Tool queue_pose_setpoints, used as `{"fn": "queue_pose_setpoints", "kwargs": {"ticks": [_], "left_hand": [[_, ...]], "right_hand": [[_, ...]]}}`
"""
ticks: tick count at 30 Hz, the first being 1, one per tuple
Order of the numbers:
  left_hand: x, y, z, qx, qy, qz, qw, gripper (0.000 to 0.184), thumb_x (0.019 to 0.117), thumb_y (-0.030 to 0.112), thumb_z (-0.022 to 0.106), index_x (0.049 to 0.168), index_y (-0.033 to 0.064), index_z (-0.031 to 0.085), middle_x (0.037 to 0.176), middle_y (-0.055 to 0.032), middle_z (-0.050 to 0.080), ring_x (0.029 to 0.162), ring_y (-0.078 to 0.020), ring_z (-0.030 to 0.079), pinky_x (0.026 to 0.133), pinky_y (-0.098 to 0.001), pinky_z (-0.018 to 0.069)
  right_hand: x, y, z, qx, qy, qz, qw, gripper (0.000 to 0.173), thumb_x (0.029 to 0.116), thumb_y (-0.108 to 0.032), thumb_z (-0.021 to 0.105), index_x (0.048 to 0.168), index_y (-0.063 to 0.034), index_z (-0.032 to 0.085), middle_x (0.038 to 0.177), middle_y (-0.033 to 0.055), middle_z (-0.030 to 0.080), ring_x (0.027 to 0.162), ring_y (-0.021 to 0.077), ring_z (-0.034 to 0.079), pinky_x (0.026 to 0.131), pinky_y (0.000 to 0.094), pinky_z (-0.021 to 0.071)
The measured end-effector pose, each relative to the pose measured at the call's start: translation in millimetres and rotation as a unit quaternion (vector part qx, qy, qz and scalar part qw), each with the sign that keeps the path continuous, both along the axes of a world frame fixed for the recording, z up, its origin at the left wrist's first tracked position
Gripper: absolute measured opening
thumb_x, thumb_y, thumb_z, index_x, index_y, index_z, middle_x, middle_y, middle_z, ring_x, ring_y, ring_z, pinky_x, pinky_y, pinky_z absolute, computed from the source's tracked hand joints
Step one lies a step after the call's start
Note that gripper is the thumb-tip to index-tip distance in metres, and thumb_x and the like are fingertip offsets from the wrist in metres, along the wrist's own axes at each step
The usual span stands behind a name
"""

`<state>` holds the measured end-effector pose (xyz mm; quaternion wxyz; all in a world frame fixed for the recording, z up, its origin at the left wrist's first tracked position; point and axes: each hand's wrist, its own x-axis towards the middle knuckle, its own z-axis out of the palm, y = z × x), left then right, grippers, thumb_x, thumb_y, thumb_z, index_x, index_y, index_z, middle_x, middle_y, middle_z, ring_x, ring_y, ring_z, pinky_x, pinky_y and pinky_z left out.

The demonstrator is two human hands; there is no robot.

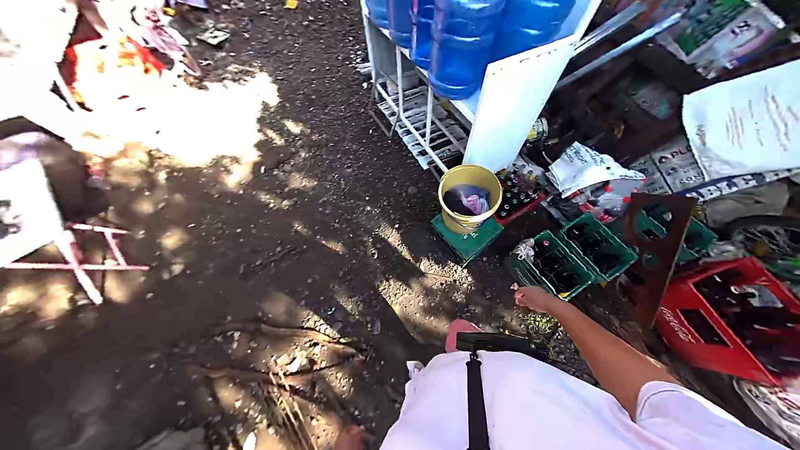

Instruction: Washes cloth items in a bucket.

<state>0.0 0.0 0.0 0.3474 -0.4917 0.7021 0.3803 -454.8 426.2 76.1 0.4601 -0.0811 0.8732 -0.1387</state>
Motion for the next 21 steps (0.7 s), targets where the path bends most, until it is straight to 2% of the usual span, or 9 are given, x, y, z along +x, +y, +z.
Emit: {"fn": "queue_pose_setpoints", "kwargs": {"ticks": [3,5,8,11,12,14,16,18,21], "left_hand": [[-71,-71,-2,-0.027,0.038,-0.013,0.999,0.042,0.1071,0.028,0.055,0.134,-0.0043,0.062,0.131,-0.0317,0.063,0.128,-0.0467,0.059,0.110,-0.0637,0.0425],[-127,-99,1,-0.042,0.048,-0.052,0.997,0.044,0.1070,0.030,0.055,0.135,-0.0032,0.062,0.131,-0.0319,0.063,0.128,-0.0480,0.058,0.110,-0.0651,0.0421],[-213,-104,12,-0.033,0.037,-0.092,0.995,0.043,0.1072,0.029,0.055,0.137,-0.0007,0.061,0.132,-0.0300,0.064,0.129,-0.0466,0.058,0.110,-0.0645,0.0418],[-285,-82,11,-0.001,0.039,-0.117,0.992,0.042,0.1065,0.026,0.057,0.136,-0.0033,0.061,0.131,-0.0301,0.064,0.128,-0.0461,0.059,0.111,-0.0630,0.0421],[-308,-72,9,0.014,0.030,-0.137,0.990,0.041,0.1065,0.025,0.056,0.136,-0.0031,0.061,0.131,-0.0294,0.065,0.127,-0.0456,0.060,0.111,-0.0624,0.0431],[-351,-51,0,0.044,0.009,-0.197,0.979,0.042,0.1054,0.026,0.058,0.137,-0.0014,0.061,0.128,-0.0267,0.067,0.124,-0.0433,0.063,0.109,-0.0606,0.0458],[-384,-33,0,0.079,-0.028,-0.272,0.959,0.042,0.1051,0.029,0.058,0.138,0.0024,0.061,0.130,-0.0222,0.068,0.124,-0.0385,0.064,0.110,-0.0579,0.0468],[-437,-21,-7,0.079,-0.021,-0.337,0.938,0.043,0.1038,0.032,0.059,0.138,0.0057,0.063,0.131,-0.0200,0.068,0.124,-0.0363,0.064,0.110,-0.0575,0.0476],[-546,-4,-2,0.064,0.034,-0.372,0.925,0.042,0.1033,0.026,0.059,0.139,0.0054,0.062,0.137,-0.0228,0.063,0.127,-0.0386,0.062,0.110,-0.0578,0.0473]], "right_hand": [[-26,-19,20,-0.064,0.050,-0.071,0.994,0.035,0.1059,-0.024,0.056,0.128,0.0006,0.066,0.125,0.0259,0.066,0.117,0.0402,0.063,0.105,0.0591,0.0445],[-52,-35,34,-0.100,0.085,-0.107,0.986,0.035,0.1066,-0.025,0.054,0.124,0.0022,0.067,0.122,0.0258,0.067,0.117,0.0391,0.063,0.106,0.0578,0.0442],[-104,-59,38,-0.124,0.137,-0.153,0.971,0.039,0.1085,-0.029,0.048,0.111,0.0040,0.070,0.109,0.0244,0.069,0.106,0.0369,0.065,0.098,0.0566,0.0467],[-171,-86,13,-0.132,0.150,-0.195,0.960,0.047,0.1088,-0.036,0.047,0.104,0.0043,0.069,0.103,0.0224,0.068,0.100,0.0349,0.065,0.093,0.0541,0.0479],[-196,-95,0,-0.131,0.148,-0.192,0.961,0.048,0.1090,-0.037,0.046,0.105,0.0044,0.069,0.107,0.0228,0.068,0.103,0.0356,0.065,0.096,0.0542,0.0480],[-249,-113,-22,-0.119,0.127,-0.166,0.971,0.046,0.1101,-0.033,0.043,0.117,0.0052,0.067,0.125,0.0260,0.064,0.119,0.0395,0.061,0.105,0.0567,0.0453],[-281,-127,-54,-0.118,0.098,-0.157,0.976,0.038,0.1075,-0.026,0.049,0.131,0.0012,0.062,0.139,0.0255,0.057,0.129,0.0399,0.057,0.109,0.0567,0.0441],[-320,-137,-83,-0.124,0.075,-0.164,0.976,0.048,0.1030,-0.020,0.057,0.147,-0.0037,0.052,0.151,0.0235,0.048,0.137,0.0385,0.051,0.113,0.0551,0.0430],[-371,-145,-120,-0.109,0.054,-0.205,0.971,0.062,0.1013,-0.020,0.060,0.156,-0.0011,0.038,0.157,0.0253,0.042,0.142,0.0398,0.046,0.116,0.0552,0.0394]]}}
